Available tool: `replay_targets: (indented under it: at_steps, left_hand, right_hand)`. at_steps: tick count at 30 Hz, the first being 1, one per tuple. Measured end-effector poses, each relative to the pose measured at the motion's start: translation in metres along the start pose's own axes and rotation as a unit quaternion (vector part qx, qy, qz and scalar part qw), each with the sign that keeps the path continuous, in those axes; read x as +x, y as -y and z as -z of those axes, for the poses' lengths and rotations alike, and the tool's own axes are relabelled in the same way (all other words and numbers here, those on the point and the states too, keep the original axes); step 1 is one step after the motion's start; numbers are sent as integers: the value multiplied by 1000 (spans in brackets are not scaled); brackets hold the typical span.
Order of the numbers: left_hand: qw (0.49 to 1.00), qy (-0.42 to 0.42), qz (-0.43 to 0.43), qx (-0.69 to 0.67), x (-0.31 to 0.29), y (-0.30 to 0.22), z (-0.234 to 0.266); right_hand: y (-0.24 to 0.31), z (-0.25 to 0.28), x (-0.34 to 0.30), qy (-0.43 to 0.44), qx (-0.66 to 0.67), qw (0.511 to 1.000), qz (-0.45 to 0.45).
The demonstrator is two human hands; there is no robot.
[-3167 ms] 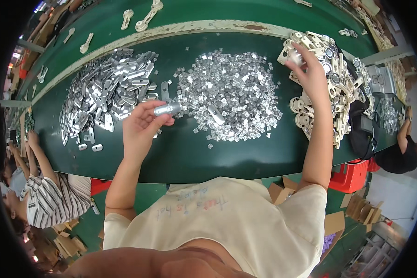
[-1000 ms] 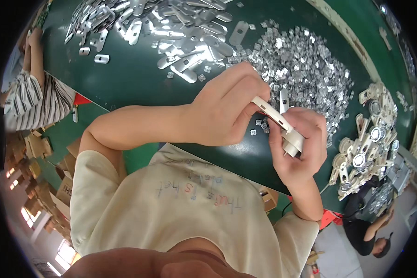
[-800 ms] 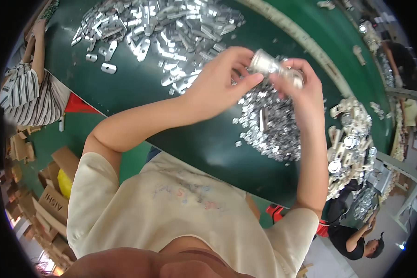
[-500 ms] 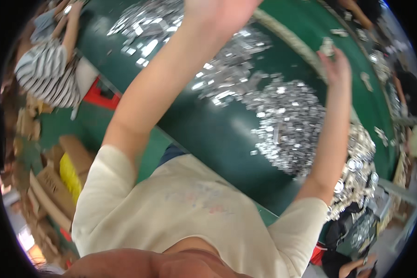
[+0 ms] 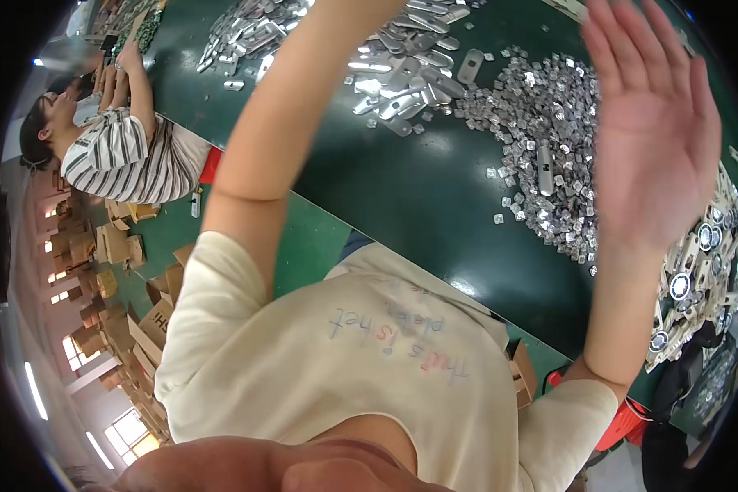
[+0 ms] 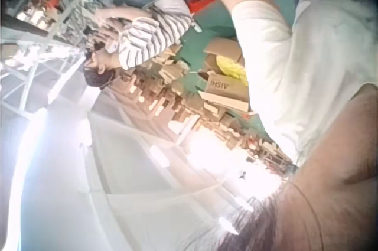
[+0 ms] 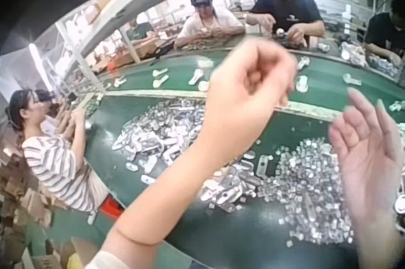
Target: Manually assembling small metal components into plastic housings on a factory assembly line.
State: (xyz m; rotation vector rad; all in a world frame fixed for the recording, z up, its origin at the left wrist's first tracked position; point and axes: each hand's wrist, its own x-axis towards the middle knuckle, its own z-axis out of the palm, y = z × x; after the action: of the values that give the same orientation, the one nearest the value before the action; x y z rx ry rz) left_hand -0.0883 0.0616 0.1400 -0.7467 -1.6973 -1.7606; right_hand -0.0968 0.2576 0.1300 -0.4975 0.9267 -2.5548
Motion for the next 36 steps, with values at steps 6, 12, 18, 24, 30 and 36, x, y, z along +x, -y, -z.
replay_targets:
  at_steps: [6,12,18,24,30,36]
  left_hand:
    - [879,184,135,418,-106,-12,14]
    - [891,241,76,376,-125,21,-36]
    - [856,399,-46,325,-107,49,-70]
    - [898,296,23,326,-105,46,-65]
    - [894,-6,440,-87,-100,10,-64]
    - [880,-81,450,-130,-106,-24,-67]
  right_hand:
    - [4,67,-47,77,-669,739,-19]
    - [0,76,-62,85,-761,643,-19]
    - [13,87,-67,132,-790,598,2]
    - [10,100,-61,115,-778,617,18]
    - [10,98,-62,31,-748,661,49]
    - [15,77,-65,-20,-469,873,-132]
